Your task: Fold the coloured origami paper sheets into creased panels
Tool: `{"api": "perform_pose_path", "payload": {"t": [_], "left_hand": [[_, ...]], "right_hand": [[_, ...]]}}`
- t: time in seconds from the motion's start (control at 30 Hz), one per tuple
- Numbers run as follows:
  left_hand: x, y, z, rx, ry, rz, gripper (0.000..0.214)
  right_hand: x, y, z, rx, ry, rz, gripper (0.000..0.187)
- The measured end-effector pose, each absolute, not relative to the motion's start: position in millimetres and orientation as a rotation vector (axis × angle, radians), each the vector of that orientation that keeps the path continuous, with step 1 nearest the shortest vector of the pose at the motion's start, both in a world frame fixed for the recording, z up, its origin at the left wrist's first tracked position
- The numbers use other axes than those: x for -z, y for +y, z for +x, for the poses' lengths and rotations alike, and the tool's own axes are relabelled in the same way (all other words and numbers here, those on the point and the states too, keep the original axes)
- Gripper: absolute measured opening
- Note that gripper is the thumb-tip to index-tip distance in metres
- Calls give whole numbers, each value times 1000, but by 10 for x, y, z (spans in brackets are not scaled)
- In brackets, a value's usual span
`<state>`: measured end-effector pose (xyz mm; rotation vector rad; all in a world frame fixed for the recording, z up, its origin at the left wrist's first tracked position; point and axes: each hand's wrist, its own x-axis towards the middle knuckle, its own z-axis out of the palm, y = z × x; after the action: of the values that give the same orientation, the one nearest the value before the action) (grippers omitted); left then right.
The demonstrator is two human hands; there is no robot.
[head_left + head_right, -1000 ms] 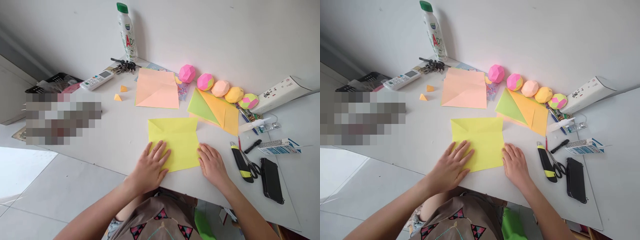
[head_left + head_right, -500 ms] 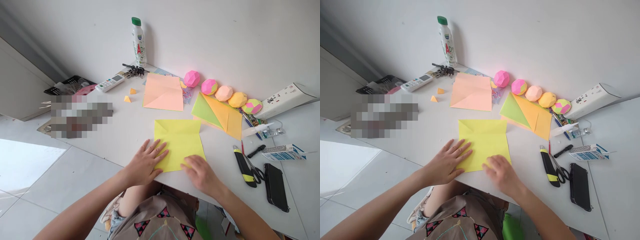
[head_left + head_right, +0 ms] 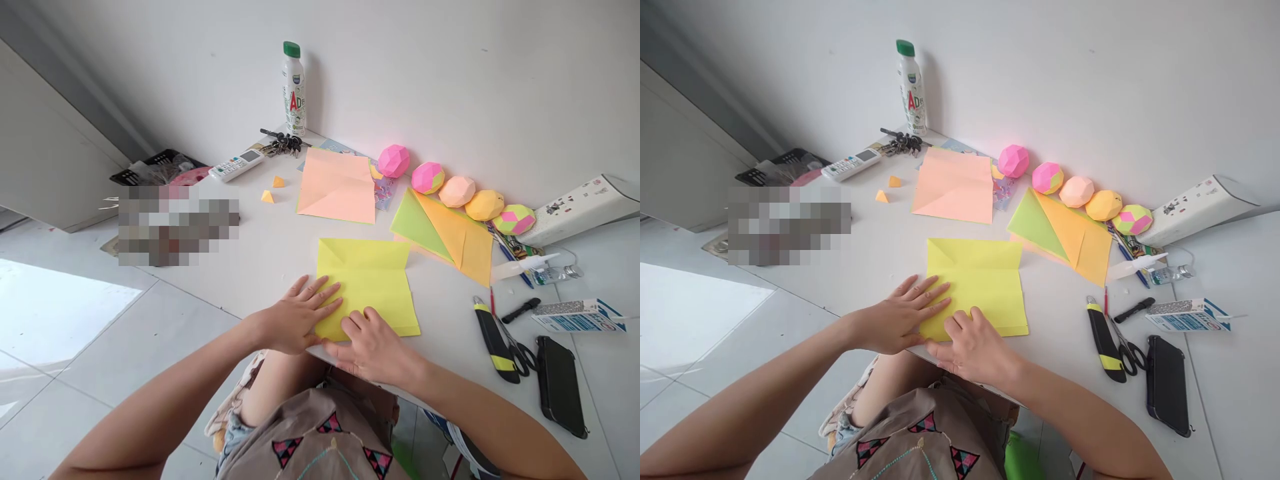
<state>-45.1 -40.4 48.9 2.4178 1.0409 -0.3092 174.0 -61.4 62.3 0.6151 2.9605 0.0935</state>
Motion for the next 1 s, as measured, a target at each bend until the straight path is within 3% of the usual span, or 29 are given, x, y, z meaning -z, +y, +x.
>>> {"api": "perform_pose_path", "payload": {"t": [1.0], "left_hand": [[-417,-400,-506,241,1004,2458,76]], "right_hand": [[-666,-552,2685,-70,2872,745,22]]}}
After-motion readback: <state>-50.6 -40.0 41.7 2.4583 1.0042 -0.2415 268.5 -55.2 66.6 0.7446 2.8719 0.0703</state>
